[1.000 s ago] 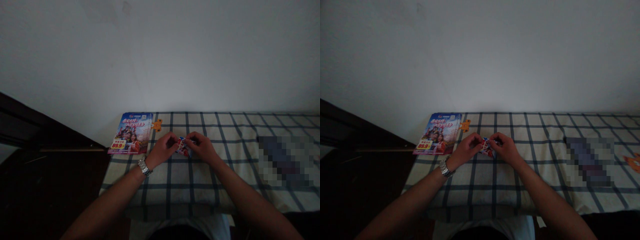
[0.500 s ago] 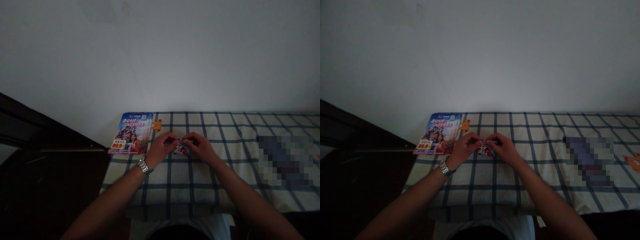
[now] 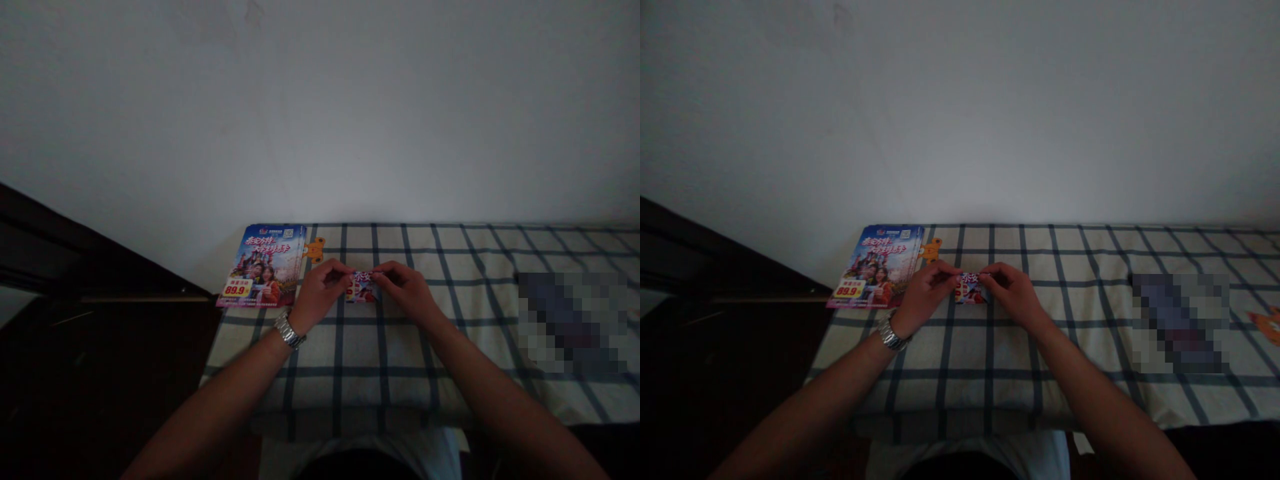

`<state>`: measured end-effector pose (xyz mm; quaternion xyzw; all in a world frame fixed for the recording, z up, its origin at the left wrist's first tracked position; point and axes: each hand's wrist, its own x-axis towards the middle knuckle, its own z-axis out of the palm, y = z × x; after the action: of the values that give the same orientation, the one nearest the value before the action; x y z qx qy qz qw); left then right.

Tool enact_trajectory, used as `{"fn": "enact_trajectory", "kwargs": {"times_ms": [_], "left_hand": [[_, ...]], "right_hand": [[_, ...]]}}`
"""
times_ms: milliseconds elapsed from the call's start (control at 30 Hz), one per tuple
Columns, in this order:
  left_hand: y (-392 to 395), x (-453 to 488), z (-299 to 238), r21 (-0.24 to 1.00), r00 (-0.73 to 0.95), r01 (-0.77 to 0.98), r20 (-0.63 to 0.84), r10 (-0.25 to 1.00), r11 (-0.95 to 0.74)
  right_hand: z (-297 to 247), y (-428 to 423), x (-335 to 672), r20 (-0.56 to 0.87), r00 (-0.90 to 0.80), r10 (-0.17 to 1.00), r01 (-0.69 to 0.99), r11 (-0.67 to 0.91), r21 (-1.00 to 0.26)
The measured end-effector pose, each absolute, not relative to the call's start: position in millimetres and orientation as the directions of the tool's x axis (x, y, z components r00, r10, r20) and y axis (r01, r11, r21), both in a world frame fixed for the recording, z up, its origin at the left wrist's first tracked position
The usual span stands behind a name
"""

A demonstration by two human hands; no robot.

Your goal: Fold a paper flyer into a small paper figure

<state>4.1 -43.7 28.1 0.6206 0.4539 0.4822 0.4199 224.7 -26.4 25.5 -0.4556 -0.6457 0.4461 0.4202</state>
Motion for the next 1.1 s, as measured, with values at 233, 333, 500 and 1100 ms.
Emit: {"fn": "enact_trajectory", "kwargs": {"times_ms": [233,333,500,1100], "left_hand": [[-43.1,2.0,26.2,0.960,0.122,0.157,0.212,0.970,-0.230],[-42.8,2.0,26.1,0.960,0.115,0.145,0.223,0.968,-0.238],[-43.1,2.0,25.5,0.955,0.101,0.148,0.244,0.965,-0.257],[-41.7,2.3,26.4,0.962,0.085,0.139,0.224,0.971,-0.234]], "right_hand": [[26.8,-25.3,226.0,0.130,-0.233,0.964,0.214,0.181,-0.960],[24.7,-23.9,226.2,0.112,-0.232,0.966,0.189,0.158,-0.969],[23.0,-22.5,225.5,0.086,-0.200,0.976,0.131,0.114,-0.985],[24.7,-24.6,224.5,0.118,-0.201,0.972,0.154,0.150,-0.977]]}}
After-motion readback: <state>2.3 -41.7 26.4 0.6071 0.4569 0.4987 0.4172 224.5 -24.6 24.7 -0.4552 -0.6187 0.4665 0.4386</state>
